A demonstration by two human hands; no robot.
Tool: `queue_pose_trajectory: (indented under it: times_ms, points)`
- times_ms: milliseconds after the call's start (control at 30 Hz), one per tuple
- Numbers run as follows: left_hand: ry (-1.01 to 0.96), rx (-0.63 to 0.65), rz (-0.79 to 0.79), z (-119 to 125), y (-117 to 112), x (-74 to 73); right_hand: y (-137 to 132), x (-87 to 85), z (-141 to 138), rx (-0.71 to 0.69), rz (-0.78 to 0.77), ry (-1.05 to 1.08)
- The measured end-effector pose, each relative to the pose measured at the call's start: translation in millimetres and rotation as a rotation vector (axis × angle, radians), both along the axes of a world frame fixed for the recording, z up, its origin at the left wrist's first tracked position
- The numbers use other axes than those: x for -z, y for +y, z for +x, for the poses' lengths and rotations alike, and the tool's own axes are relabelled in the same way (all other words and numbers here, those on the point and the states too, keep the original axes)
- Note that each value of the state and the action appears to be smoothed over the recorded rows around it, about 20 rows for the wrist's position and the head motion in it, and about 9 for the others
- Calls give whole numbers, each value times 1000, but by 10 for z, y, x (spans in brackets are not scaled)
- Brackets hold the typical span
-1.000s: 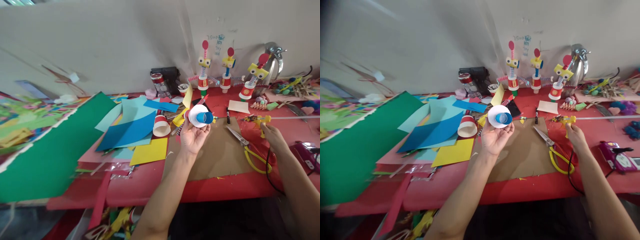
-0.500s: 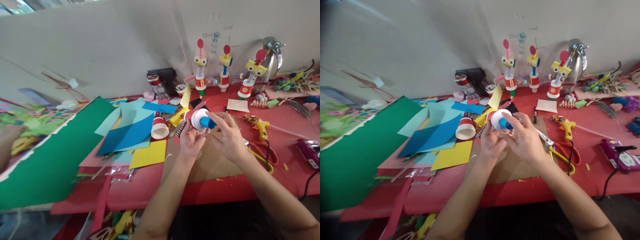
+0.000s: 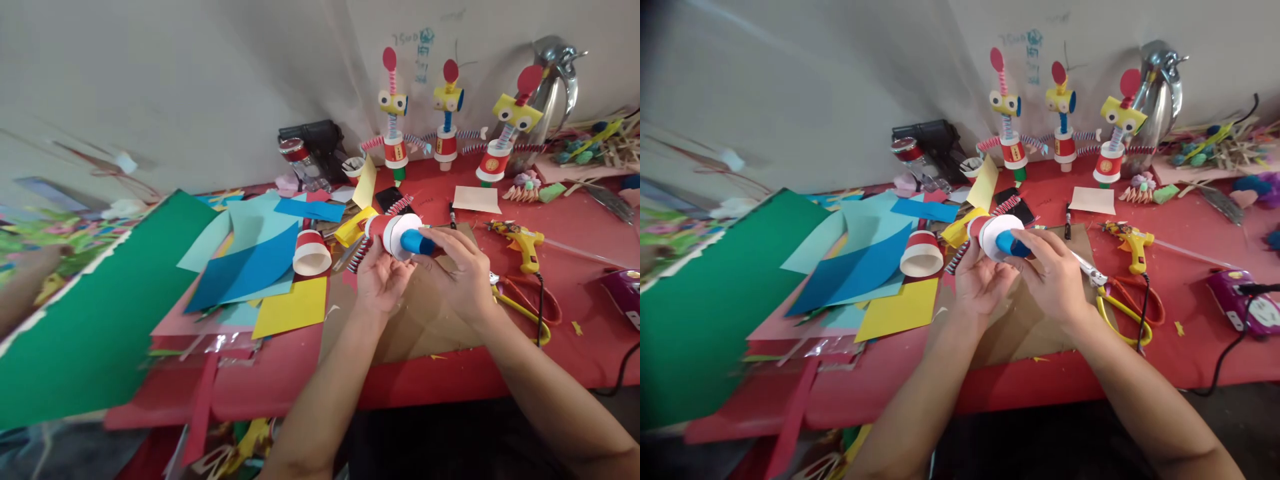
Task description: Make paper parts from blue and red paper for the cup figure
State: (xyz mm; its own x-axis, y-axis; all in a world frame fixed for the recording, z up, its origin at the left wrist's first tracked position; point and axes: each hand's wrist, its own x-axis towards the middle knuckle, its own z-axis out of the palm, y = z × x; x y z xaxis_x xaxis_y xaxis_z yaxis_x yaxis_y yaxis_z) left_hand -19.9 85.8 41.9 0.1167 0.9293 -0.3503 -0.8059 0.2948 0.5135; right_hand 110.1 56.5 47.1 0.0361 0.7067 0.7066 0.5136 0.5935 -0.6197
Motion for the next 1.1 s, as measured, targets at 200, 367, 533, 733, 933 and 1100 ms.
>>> queue_pose_trajectory:
  times_ms: [200, 367, 533, 733, 933, 1100]
  points:
    - [38, 22, 16, -6, -10, 2, 37, 92, 22, -5, 19, 10]
    - [21, 55, -25, -1, -9, -19, 47, 101, -8, -47, 34, 13]
    - [-3, 105, -98, 23, -21, -75, 69, 118, -40, -32, 66, -52]
    - [-8, 138, -56, -14, 2, 37, 48, 139, -44, -36, -19, 0]
    - [-15, 116, -35, -13, -6, 46, 15, 98, -45, -19, 94, 34]
    - [-17, 91, -79, 33, -44, -58, 32, 124, -24, -54, 139, -7]
